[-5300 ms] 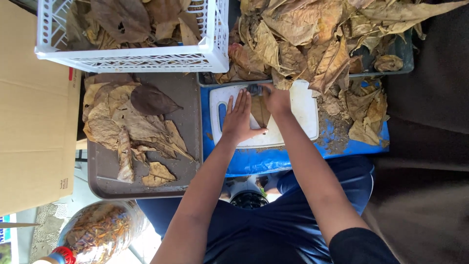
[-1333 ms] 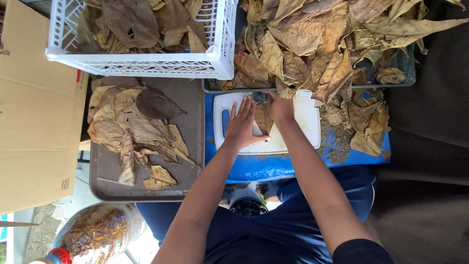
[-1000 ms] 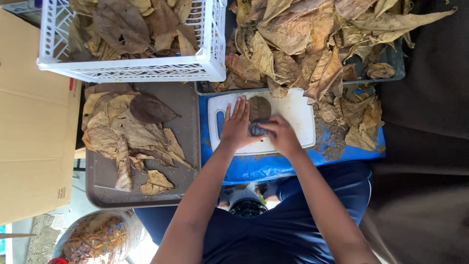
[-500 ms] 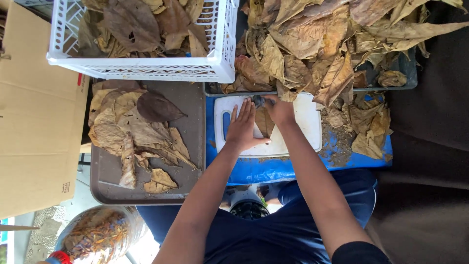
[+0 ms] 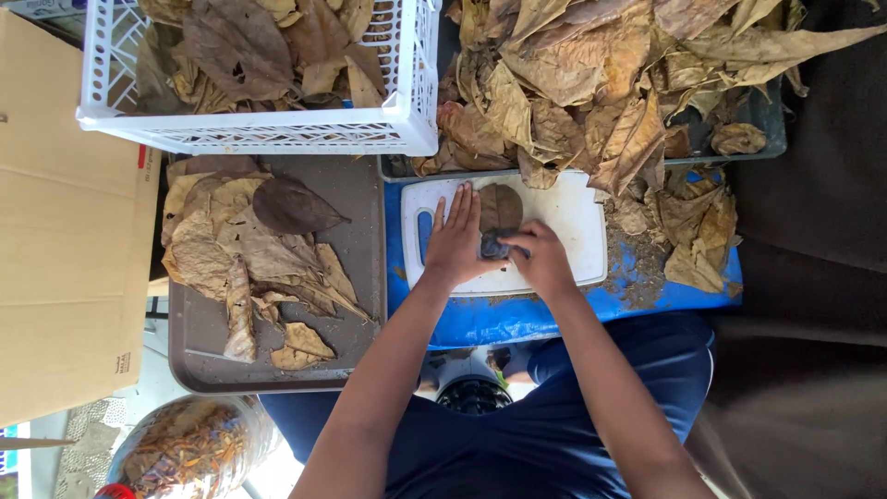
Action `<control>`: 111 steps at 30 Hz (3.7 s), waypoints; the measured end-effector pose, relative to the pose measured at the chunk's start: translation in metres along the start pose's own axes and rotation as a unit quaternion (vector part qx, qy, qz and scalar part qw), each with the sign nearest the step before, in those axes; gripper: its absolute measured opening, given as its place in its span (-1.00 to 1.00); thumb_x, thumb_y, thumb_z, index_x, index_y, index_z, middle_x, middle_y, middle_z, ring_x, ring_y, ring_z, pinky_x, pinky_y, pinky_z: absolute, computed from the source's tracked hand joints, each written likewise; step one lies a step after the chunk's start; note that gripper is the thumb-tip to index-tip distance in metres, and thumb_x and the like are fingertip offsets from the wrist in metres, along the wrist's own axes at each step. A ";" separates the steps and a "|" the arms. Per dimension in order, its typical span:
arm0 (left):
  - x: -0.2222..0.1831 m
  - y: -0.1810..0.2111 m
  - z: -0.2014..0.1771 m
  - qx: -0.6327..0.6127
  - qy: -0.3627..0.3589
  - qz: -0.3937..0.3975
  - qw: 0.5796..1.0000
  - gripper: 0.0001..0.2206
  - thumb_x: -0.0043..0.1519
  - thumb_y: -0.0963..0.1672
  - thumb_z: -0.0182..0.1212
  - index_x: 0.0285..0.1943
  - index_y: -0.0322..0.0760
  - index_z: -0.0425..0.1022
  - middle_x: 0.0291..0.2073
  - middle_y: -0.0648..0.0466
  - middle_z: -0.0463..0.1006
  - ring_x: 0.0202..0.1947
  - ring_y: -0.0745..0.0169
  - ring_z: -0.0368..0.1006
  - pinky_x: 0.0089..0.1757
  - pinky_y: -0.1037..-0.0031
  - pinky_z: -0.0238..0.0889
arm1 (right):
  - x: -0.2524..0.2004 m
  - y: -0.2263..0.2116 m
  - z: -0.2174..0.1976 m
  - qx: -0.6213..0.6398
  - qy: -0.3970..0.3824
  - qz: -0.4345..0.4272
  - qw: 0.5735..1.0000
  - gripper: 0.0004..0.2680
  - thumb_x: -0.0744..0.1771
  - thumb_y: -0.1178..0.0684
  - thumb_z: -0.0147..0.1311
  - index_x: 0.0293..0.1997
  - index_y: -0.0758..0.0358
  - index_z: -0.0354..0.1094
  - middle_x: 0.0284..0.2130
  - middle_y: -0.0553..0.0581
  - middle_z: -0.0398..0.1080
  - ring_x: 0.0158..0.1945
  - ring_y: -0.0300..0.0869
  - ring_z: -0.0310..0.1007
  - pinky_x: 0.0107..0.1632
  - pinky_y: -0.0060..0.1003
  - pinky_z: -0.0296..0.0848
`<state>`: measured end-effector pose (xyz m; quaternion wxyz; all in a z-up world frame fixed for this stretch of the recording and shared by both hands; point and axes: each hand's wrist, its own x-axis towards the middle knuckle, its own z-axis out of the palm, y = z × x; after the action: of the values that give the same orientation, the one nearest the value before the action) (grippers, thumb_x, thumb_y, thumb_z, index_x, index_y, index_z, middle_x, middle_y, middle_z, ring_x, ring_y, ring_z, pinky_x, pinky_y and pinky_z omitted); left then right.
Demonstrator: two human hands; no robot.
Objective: Processing dried leaves by rubbing them individually with a small tool on a board to flatten or clean them.
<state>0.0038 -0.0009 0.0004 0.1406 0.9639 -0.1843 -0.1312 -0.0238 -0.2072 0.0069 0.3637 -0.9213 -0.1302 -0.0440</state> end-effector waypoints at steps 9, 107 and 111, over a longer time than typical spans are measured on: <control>0.000 -0.001 -0.002 -0.012 -0.008 -0.004 1.000 0.35 0.12 0.46 0.24 0.83 -0.37 -0.34 0.80 -0.18 -0.38 0.79 -0.10 -0.53 0.64 -0.09 -0.75 | 0.092 0.019 0.027 -0.096 0.017 0.064 0.993 -0.82 0.36 0.04 0.16 0.02 -0.21 0.61 -0.31 0.10 0.59 -0.17 0.15 0.62 -0.02 0.02 0.58; 0.240 0.078 -0.236 -0.016 0.216 -0.024 0.976 -0.35 0.27 -0.30 0.38 0.53 0.18 0.51 0.43 -0.09 0.42 0.28 -0.16 0.42 0.15 0.03 0.57 | -0.021 0.039 -0.035 0.046 0.154 0.118 0.980 -0.81 0.40 0.03 0.11 0.10 0.20 0.52 -0.07 0.20 0.41 -0.13 0.07 0.53 -0.09 0.00 0.60; 0.259 0.061 -0.227 -0.018 0.285 0.026 0.958 -0.64 0.16 -0.31 0.47 0.09 -0.07 0.81 -0.04 -0.06 0.68 -0.02 -0.13 0.65 -0.14 0.11 0.70 | -0.021 0.036 -0.036 0.061 0.155 0.114 0.979 -0.81 0.40 0.06 0.11 0.11 0.20 0.52 -0.05 0.22 0.41 -0.08 0.10 0.54 -0.03 0.03 0.62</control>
<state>0.2862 -0.1066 0.1777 0.2079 0.9536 -0.1589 0.1489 -0.0338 -0.2616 0.0060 0.4375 -0.8882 0.0311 -0.1370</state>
